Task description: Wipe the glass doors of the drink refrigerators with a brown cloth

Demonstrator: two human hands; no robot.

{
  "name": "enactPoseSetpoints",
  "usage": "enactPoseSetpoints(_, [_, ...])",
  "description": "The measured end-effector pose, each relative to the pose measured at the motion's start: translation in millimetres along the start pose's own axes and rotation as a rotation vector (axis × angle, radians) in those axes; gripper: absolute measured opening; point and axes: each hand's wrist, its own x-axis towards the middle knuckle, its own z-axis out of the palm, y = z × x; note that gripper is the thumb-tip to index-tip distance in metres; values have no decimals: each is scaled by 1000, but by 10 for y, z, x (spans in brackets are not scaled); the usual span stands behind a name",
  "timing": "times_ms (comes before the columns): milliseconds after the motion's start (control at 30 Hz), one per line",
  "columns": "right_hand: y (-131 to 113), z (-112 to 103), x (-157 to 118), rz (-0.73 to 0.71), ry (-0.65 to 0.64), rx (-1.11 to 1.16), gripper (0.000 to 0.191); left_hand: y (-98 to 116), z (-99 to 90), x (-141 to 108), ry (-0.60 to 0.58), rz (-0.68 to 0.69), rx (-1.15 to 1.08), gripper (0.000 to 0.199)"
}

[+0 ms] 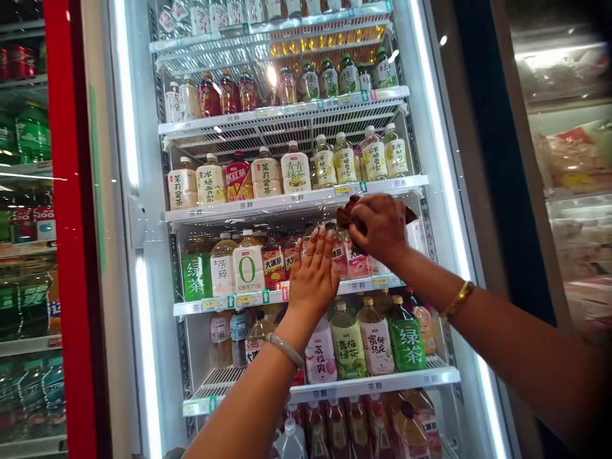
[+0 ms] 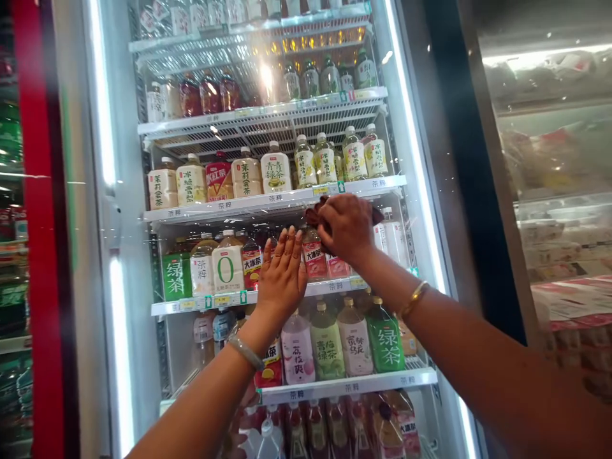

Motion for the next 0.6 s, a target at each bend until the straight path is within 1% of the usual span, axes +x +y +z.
enactPoseSetpoints(67, [-120, -88, -172, -190, -73, 59, 16, -19, -15, -15, 2, 4, 18, 82])
enactPoseSetpoints(100, [-101, -179, -310, -302, -119, 88, 17, -24, -19, -22, -1, 10, 25, 81])
enactPoseSetpoints(133, [-24, -285, -454, -398, -160, 118, 19, -22, -18, -26, -4, 16, 28, 80])
enactPoseSetpoints(167, [103, -389, -581, -458, -194, 143, 20, -9, -10, -22, -7, 15, 28, 79])
enactPoseSetpoints(200, [264, -476, -669, -466, -211, 156, 20, 18, 6, -7, -6, 2, 23, 79])
enactPoseSetpoints(233, [440, -533, -701, -431, -212, 151, 18, 61, 30, 20, 0, -26, 14, 79])
enactPoseSetpoints(267, [609, -552, -672, -366, -192, 131, 14, 118, 62, 60, 9, -67, 2, 79])
enactPoseSetpoints(333, [852, -475, -456, -164, -87, 46, 8, 260, 140, 173, 36, -164, -19, 80])
enactPoseSetpoints(367, [898, -397, -305, -51, -21, -10, 8, 334, 179, 238, 52, -208, -27, 82])
enactPoseSetpoints(400, [889, -313, -160, 51, 42, -62, 10, 400, 214, 299, 64, -238, -32, 83])
enactPoseSetpoints(433, [832, -238, -46, 125, 85, -105, 11, 453, 241, 352, 72, -253, -33, 84])
enactPoseSetpoints(467, [741, -189, 14, 160, 100, -131, 11, 490, 259, 391, 73, -256, -29, 85])
enactPoseSetpoints(500, [636, -176, 10, 139, 81, -133, 12, 511, 269, 415, 67, -247, -21, 86])
enactPoseSetpoints(533, [540, -203, -60, 61, 36, -109, 13, 518, 271, 422, 58, -226, -10, 87])
enactPoseSetpoints(600, [448, -353, -349, -178, -84, -5, 14, 514, 264, 407, 39, -154, 12, 87])
